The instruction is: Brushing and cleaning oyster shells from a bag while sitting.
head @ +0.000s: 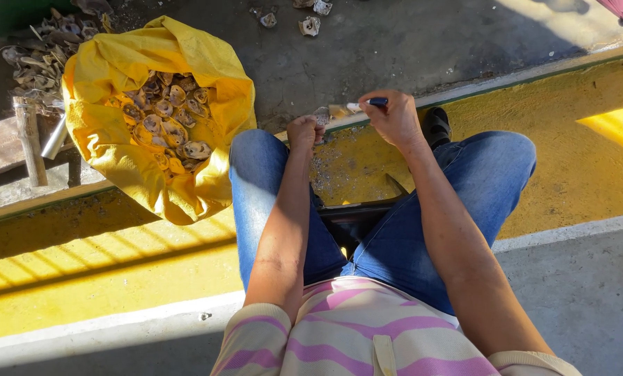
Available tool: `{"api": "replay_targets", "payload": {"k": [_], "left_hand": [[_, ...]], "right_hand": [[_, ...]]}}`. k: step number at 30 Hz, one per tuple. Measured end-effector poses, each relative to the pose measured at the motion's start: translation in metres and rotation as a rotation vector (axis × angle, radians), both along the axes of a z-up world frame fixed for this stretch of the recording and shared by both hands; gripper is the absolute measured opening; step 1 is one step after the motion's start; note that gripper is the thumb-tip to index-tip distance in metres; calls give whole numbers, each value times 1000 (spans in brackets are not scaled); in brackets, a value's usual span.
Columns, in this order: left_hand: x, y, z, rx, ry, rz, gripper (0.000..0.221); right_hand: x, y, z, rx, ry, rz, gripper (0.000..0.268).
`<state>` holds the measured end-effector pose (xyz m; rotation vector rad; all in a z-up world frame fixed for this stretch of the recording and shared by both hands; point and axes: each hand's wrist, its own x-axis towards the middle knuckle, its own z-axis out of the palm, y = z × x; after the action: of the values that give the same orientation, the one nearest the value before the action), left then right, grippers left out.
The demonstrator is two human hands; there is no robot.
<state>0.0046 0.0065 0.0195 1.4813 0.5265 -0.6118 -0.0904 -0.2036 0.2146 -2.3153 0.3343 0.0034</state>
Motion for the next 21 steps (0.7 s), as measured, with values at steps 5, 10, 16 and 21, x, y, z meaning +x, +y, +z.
{"api": "replay_targets", "payload": {"k": [5, 10, 16, 21], "left_hand": [[1, 0, -4, 27, -61, -48, 19], [-3, 2, -7, 40, -56, -36, 18], [-3, 1, 4, 55, -23, -22, 16], [-4, 3, 3, -1, -57, -31, 16]], "right_hand": [[1, 4, 5, 184, -136, 60, 14], [-1, 9, 16, 137, -50, 16, 13], [1, 4, 4, -47, -14, 67, 14], [2, 2, -7, 170, -43, 4, 15]]}}
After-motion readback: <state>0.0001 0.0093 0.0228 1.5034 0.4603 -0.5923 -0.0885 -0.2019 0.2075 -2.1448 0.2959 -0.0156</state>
